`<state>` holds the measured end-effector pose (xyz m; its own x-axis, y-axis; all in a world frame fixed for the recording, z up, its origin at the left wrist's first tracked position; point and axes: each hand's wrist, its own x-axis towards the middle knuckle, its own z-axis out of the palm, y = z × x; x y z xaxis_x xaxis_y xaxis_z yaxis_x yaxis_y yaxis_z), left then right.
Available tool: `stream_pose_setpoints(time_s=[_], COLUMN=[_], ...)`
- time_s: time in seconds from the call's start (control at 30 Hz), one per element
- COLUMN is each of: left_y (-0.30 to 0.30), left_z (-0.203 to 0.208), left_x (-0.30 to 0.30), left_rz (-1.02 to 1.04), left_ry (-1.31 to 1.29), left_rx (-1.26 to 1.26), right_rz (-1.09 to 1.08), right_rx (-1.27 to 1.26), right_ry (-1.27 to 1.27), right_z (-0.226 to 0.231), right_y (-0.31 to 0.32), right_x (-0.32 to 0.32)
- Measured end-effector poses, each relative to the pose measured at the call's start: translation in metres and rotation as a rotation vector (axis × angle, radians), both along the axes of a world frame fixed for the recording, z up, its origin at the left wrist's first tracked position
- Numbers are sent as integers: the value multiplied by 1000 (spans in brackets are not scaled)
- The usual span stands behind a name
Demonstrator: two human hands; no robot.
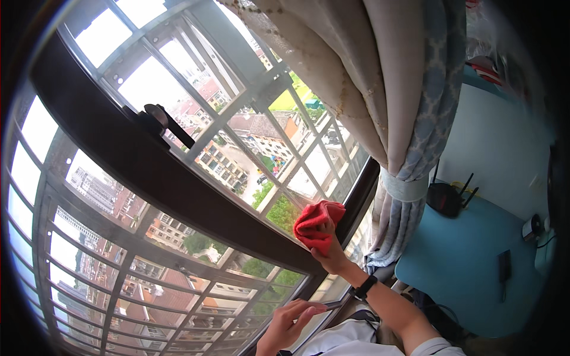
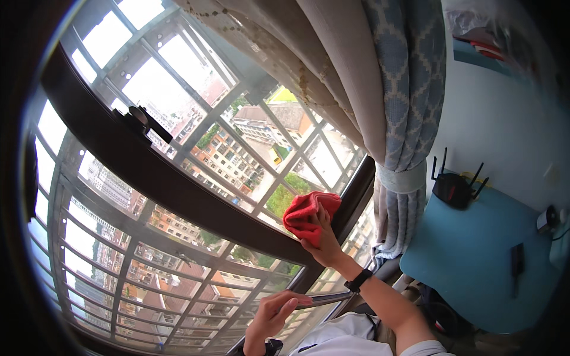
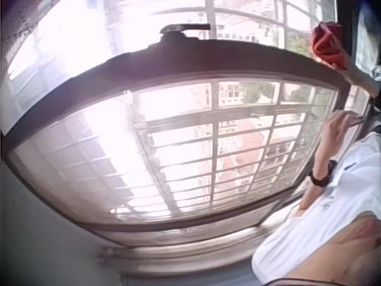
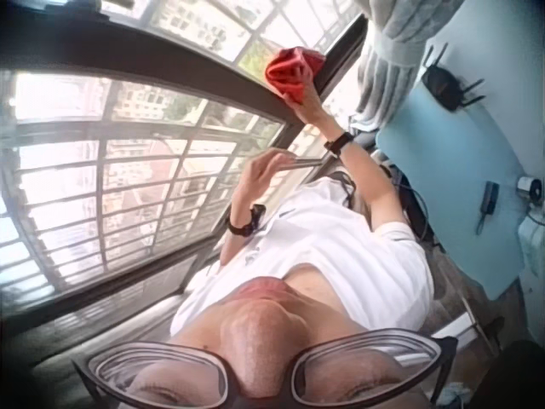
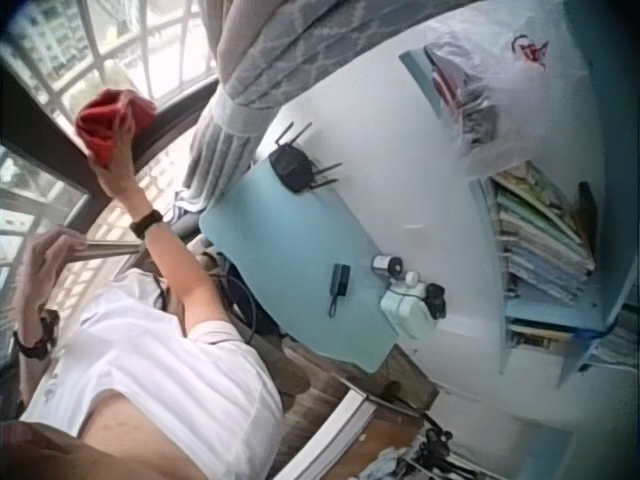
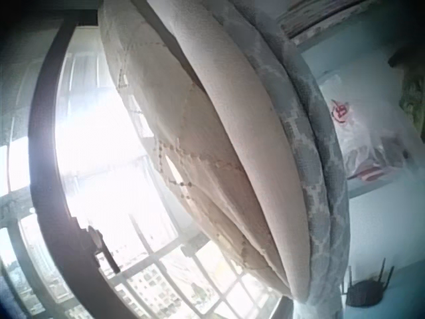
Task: The person wipes the seat and backrest of a chair with a cloth and then uses the cloth to wipe the interior frame and glass of a window.
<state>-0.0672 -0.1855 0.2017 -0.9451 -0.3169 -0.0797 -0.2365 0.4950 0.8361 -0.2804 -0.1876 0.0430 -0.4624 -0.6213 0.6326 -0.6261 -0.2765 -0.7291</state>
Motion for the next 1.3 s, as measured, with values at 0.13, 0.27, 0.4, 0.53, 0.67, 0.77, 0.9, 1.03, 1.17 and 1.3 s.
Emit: stream_pose_setpoints(time_s=[0.13, 0.27, 0.4, 0.53, 0.67, 0.77, 0.9, 1.03, 1.17, 1.3], left_y=[-2, -2, -5, -6, 2, 10, 19, 20, 12, 11], left_z=[-3, 4, -10, -28, -24, -27, -18, -13, -14, -19], left_x=[10, 22, 37, 44, 34, 20, -1, -3, 11, 30], left_rz=[28, 59, 109, 195, 157, 116, 66, 34, 129, 191], left_ry=[19, 49, 152, 160, 62, 49, -66, 66, 43, 139], left_rx=[-7, -42, 5, 56, 72, 62, 21, 46, 68, 210], right_rz=[-57, -55, 97, 77, 50, 72, -1, -63, -154, -334], right_rx=[-253, -362, -478, -377, -275, -234, 3, 89, 54, -167], right_ry=[-302, -260, 166, 211, 255, -44, 31, 178, 14, -104], right_z=[30, 141, 252, 245, 174, 107, 5, -42, -48, -36], right_y=[-14, -21, -19, -21, -13, 0, 6, 9, -4, -29], right_x=[12, -15, -13, -22, -18, -8, -13, -23, -25, -42])
